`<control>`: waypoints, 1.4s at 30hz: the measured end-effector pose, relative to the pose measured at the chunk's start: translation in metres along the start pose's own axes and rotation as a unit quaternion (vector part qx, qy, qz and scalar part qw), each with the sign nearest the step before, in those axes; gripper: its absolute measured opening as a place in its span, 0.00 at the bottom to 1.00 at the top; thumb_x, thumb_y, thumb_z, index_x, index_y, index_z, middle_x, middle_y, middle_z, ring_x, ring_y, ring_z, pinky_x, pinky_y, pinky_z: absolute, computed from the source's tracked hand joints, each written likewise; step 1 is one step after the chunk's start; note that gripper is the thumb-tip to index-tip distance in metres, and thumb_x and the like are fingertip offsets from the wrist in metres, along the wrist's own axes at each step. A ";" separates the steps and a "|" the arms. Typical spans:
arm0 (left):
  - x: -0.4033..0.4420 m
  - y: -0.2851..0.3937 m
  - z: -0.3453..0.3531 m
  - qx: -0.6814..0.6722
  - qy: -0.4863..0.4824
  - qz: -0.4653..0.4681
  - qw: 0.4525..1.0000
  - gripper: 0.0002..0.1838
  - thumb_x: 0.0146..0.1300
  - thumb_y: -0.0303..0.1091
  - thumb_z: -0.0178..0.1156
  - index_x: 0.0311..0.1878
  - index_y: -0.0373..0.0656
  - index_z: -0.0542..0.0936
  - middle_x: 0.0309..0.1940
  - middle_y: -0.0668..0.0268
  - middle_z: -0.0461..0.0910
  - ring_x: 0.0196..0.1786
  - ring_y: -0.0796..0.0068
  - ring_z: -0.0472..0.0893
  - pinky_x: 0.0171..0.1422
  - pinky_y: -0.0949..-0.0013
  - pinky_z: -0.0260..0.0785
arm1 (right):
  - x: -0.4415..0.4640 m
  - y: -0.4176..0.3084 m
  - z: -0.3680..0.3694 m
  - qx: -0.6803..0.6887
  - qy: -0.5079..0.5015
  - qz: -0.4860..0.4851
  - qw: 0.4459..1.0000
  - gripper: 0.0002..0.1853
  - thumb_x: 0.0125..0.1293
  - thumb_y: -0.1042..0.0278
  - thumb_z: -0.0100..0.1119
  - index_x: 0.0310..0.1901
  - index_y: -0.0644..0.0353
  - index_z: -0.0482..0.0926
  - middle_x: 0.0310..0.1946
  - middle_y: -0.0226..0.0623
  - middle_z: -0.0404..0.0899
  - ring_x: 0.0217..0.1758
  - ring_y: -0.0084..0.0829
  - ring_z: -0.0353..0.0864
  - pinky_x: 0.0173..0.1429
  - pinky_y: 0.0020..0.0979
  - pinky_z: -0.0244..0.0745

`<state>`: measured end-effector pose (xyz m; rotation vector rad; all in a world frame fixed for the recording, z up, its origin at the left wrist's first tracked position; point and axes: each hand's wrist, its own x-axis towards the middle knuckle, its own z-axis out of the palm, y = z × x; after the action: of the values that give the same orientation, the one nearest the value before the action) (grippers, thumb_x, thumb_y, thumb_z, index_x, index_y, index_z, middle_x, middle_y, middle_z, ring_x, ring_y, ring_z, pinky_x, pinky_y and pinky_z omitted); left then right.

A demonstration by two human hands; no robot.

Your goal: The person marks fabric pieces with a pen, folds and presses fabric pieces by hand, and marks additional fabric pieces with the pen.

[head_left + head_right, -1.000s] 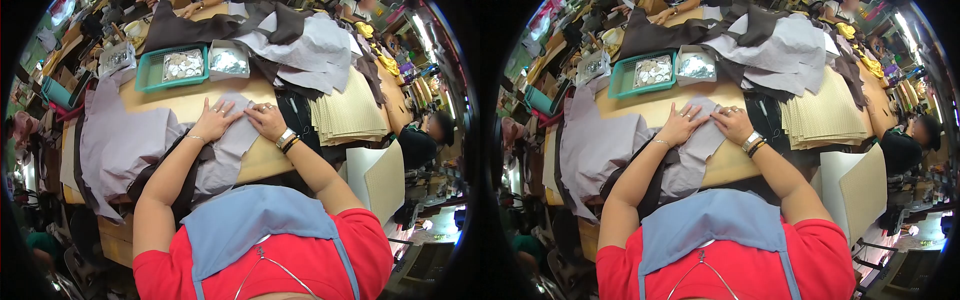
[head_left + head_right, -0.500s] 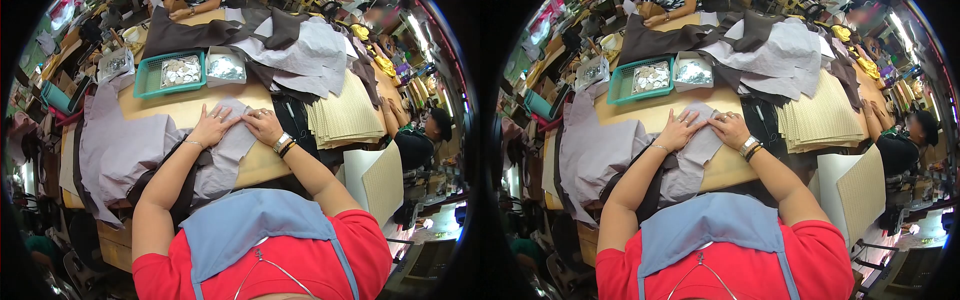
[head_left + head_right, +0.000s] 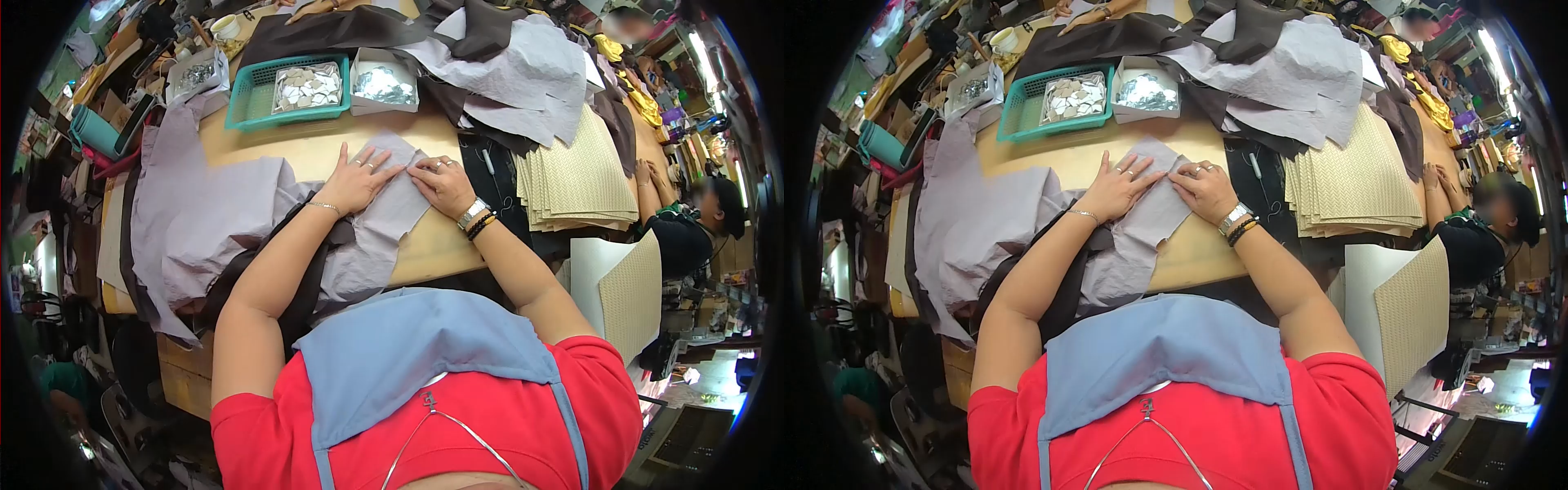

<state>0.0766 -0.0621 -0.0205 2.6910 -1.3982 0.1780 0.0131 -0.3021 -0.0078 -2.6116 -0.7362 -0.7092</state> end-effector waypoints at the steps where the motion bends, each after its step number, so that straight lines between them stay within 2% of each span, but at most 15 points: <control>1: 0.000 0.000 0.001 -0.004 0.002 -0.002 1.000 0.26 0.74 0.44 0.48 0.75 0.71 0.64 0.75 0.68 0.64 0.76 0.58 0.62 0.72 0.24 0.43 | -0.001 0.001 0.001 -0.001 0.002 -0.001 1.000 0.13 0.61 0.65 0.67 0.48 0.46 0.86 0.40 0.29 0.83 0.42 0.35 0.80 0.47 0.38 0.75; 14: 0.001 -0.001 0.008 0.006 0.012 -0.005 1.000 0.25 0.75 0.47 0.47 0.74 0.71 0.65 0.74 0.69 0.65 0.76 0.59 0.63 0.72 0.24 0.44 | 0.002 -0.002 -0.001 -0.002 0.000 0.017 1.000 0.14 0.62 0.63 0.66 0.50 0.46 0.85 0.41 0.30 0.84 0.42 0.36 0.81 0.44 0.38 0.75; 17: 0.000 -0.002 0.012 -0.018 0.038 -0.001 0.999 0.24 0.75 0.46 0.46 0.72 0.71 0.68 0.73 0.66 0.67 0.75 0.56 0.64 0.72 0.23 0.43 | 0.002 -0.002 -0.001 -0.005 -0.003 0.013 1.000 0.14 0.62 0.63 0.66 0.50 0.46 0.85 0.41 0.30 0.84 0.41 0.36 0.81 0.44 0.38 0.75; 31: -0.001 0.002 0.004 -0.013 0.022 -0.012 1.000 0.23 0.76 0.47 0.45 0.73 0.69 0.67 0.74 0.68 0.66 0.75 0.59 0.64 0.74 0.25 0.43 | 0.003 -0.005 -0.003 -0.034 -0.025 0.017 0.999 0.12 0.63 0.61 0.65 0.49 0.45 0.85 0.42 0.28 0.82 0.42 0.34 0.79 0.45 0.37 0.73; 38: 0.001 0.002 0.000 -0.016 0.002 -0.010 1.000 0.24 0.75 0.47 0.44 0.73 0.72 0.67 0.75 0.65 0.64 0.76 0.56 0.63 0.75 0.27 0.42 | 0.007 -0.008 -0.004 -0.071 -0.070 0.073 0.992 0.16 0.63 0.51 0.63 0.51 0.42 0.81 0.49 0.31 0.80 0.51 0.37 0.77 0.52 0.42 0.70; 42: 0.002 0.002 -0.002 -0.008 0.002 0.010 1.000 0.23 0.74 0.45 0.45 0.71 0.70 0.69 0.75 0.63 0.63 0.75 0.54 0.64 0.75 0.27 0.44 | 0.007 -0.008 -0.003 -0.087 -0.073 0.094 0.989 0.18 0.63 0.46 0.62 0.52 0.41 0.80 0.51 0.31 0.79 0.55 0.37 0.76 0.55 0.43 0.68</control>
<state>0.0760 -0.0641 -0.0179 2.6632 -1.4183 0.1741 0.0128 -0.2942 -0.0004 -2.8683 -0.4755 -0.5521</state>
